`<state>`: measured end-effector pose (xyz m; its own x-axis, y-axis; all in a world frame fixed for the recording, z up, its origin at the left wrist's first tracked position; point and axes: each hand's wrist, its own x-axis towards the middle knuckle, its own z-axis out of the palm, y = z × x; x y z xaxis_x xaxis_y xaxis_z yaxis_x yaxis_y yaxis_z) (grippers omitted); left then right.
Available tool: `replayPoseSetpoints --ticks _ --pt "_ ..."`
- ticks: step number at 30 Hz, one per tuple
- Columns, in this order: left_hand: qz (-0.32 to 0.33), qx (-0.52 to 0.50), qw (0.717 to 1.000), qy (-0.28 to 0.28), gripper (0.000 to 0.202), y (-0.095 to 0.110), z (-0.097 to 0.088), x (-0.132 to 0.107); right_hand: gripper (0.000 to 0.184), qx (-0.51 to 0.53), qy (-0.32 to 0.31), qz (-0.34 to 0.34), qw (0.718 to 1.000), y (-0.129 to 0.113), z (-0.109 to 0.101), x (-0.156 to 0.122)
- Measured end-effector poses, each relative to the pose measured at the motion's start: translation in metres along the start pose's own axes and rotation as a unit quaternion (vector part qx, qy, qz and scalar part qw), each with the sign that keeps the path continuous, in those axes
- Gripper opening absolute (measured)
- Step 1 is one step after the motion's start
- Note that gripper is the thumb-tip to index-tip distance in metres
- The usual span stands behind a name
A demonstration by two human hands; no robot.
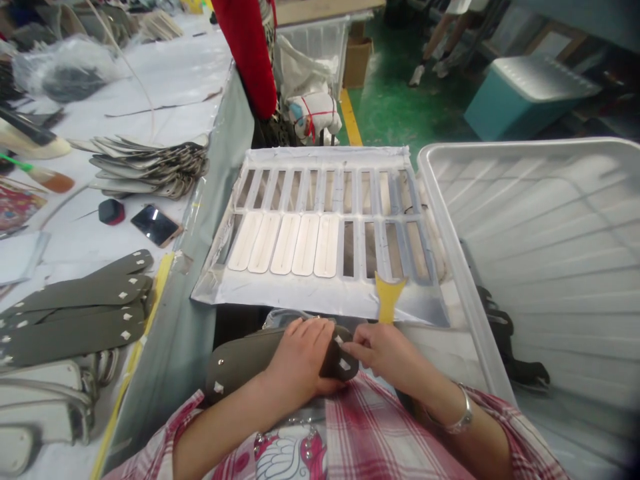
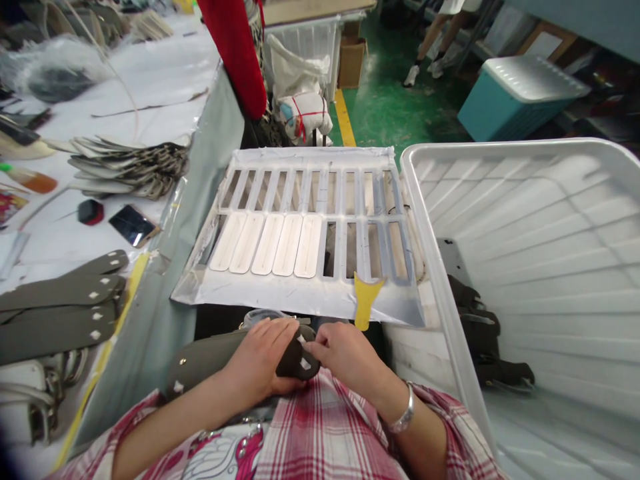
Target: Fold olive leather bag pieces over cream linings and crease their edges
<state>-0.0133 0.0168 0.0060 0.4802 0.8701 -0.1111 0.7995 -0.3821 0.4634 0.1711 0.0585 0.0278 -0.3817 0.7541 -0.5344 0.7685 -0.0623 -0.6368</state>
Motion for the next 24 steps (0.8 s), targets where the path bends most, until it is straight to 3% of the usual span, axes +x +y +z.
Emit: replayPoseSetpoints --ticks 13,24 --pt "0.01 0.032 0.999 -0.005 0.073 0.002 0.004 0.008 0.033 -0.012 -0.013 -0.004 1.0 0.005 -0.001 0.003" --pt "0.002 0.056 0.998 0.028 0.071 0.012 0.0 0.002 0.033 -0.066 0.035 -0.012 0.997 0.001 0.004 0.0"
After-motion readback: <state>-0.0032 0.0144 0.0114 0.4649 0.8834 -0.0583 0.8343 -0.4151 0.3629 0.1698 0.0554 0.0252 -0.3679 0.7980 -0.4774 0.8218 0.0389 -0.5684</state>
